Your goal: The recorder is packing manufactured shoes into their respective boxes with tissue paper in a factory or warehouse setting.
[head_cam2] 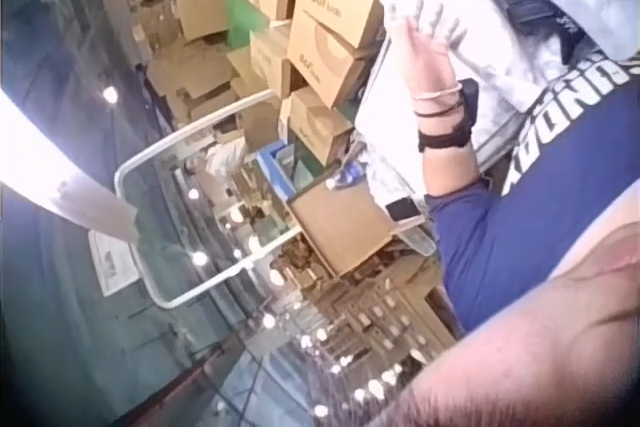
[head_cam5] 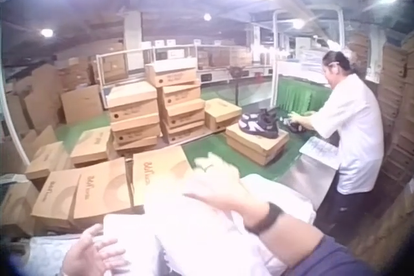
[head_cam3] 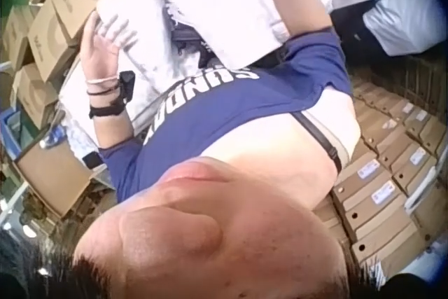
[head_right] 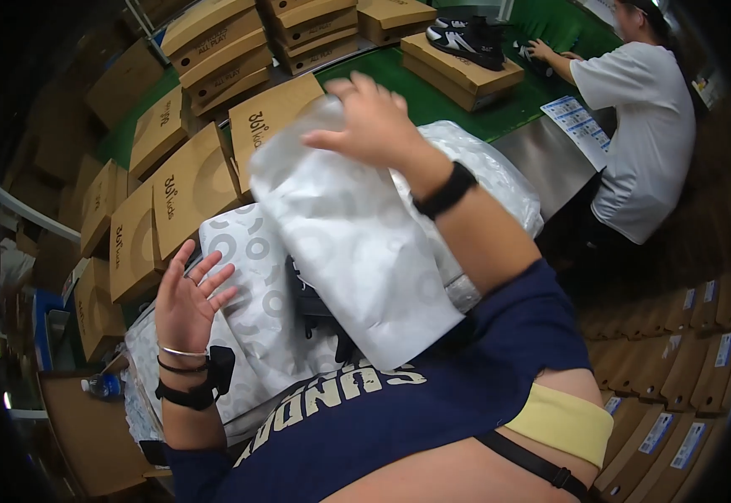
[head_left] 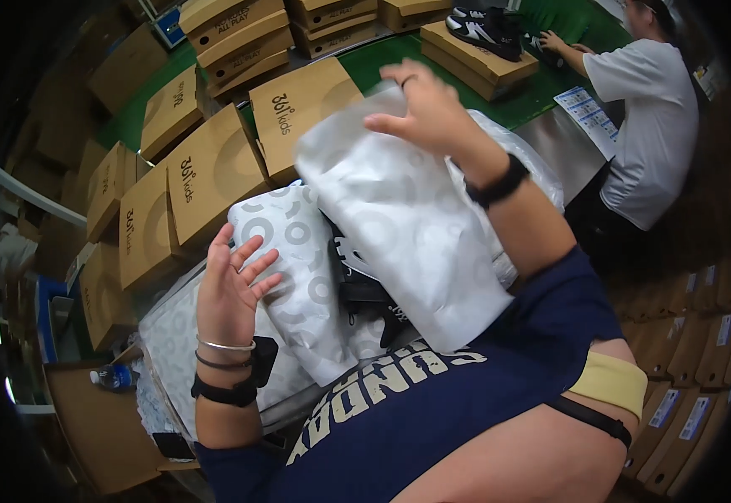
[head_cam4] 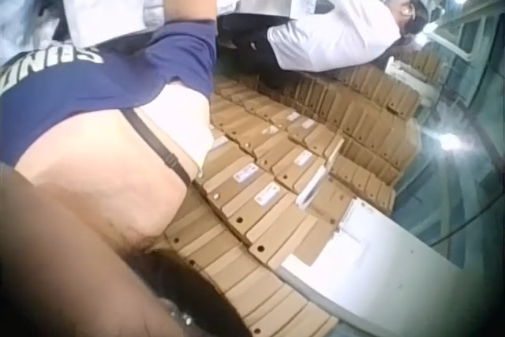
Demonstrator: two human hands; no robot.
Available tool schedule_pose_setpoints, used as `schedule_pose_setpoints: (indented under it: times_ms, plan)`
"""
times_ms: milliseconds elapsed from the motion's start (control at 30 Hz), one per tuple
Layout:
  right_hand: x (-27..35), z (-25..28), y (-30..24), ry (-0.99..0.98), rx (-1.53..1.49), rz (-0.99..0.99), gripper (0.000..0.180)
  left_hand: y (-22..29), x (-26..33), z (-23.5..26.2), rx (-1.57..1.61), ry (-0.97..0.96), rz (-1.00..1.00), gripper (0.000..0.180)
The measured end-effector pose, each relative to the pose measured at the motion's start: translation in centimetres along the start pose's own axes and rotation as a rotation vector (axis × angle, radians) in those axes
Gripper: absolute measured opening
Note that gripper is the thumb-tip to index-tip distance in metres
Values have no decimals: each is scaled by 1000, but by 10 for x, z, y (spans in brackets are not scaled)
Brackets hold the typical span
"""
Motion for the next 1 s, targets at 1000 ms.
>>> schedule_pose_setpoints:
  times_ms: [1000]
  plan:
    - [-9,-234,19,-439,363,306,71,46,-76,5,-1601,229,-543,67]
Point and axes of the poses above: each hand's wrist, its own x-axis away from the middle knuckle, its own z-axis out of the back of the hand, y = z × x, the point moved 10 cm from there along -x, towards the middle knuckle, and after that the axes turned 3 degrees about -x, right-handed, at the moved point
